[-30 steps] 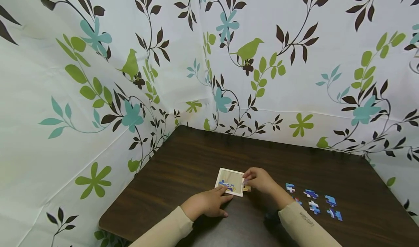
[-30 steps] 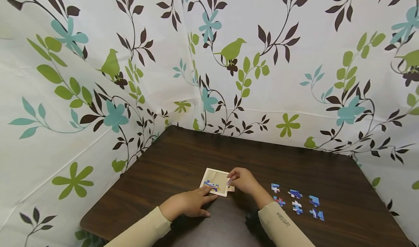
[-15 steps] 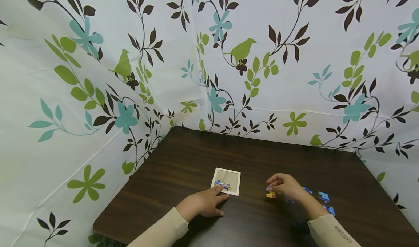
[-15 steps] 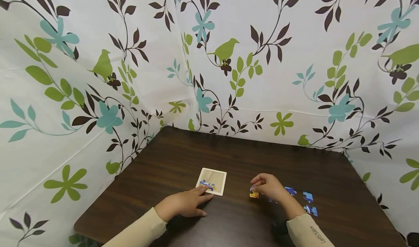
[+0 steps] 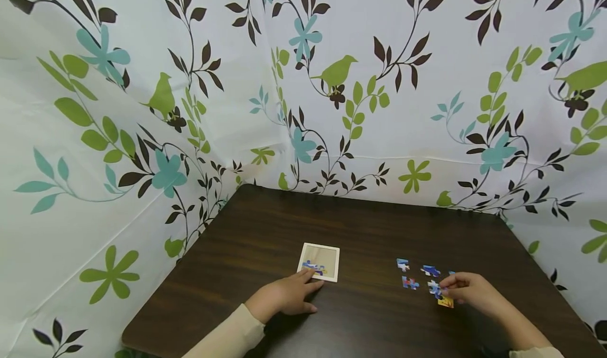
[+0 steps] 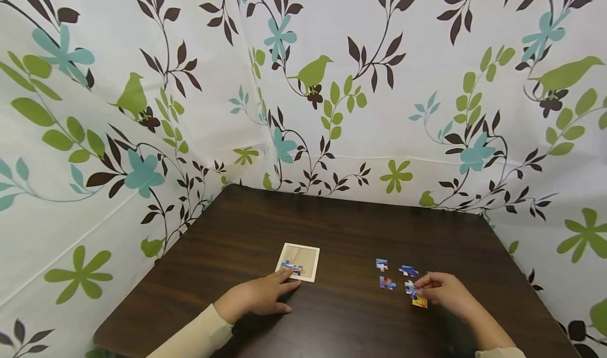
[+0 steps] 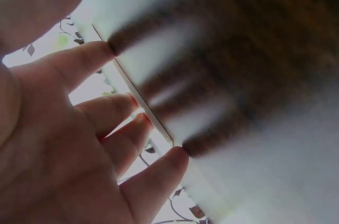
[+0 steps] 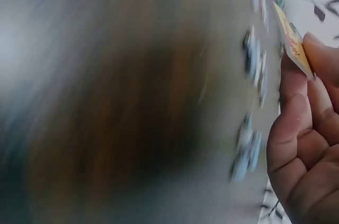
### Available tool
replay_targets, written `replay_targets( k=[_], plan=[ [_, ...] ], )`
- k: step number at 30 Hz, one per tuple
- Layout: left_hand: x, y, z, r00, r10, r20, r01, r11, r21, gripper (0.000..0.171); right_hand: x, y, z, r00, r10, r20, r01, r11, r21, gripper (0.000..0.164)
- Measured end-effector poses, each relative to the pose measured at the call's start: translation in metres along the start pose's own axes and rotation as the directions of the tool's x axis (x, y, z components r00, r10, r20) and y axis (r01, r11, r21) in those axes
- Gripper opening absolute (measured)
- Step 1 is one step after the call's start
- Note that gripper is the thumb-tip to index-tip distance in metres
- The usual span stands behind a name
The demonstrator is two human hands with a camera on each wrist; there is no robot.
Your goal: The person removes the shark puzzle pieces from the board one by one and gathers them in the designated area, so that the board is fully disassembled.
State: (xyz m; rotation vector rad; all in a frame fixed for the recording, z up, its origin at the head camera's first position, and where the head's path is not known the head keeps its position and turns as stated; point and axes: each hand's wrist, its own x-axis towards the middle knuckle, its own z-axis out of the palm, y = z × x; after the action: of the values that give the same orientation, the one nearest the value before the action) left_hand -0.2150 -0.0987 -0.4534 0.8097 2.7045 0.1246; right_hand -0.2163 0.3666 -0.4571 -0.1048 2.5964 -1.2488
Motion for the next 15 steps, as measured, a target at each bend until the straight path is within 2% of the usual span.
replay_targets(
  k=[7, 12, 15],
  plan=[
    [-0.001, -0.002, -0.001, 0.999, 0.023, -0.029, -0.023, 1.000, -0.001, 0.066, -0.020, 0.025, -0.017, 0.994, 0.105, 0.026, -0.105, 0.994, -0.006, 0.038],
    [-0.002, -0.002, -0.001, 0.999, 0.022, -0.023, -0.023, 1.000, -0.021, 0.066, -0.026, 0.032, -0.022, 0.992, 0.095, 0.081, -0.096, 0.995, 0.009, 0.045],
    [-0.001, -0.001, 0.000, 0.999, 0.025, -0.021, -0.025, 1.000, -0.019, 0.066, -0.028, 0.034, -0.021, 0.993, 0.078, 0.084, -0.079, 0.997, 0.008, 0.048]
  ],
)
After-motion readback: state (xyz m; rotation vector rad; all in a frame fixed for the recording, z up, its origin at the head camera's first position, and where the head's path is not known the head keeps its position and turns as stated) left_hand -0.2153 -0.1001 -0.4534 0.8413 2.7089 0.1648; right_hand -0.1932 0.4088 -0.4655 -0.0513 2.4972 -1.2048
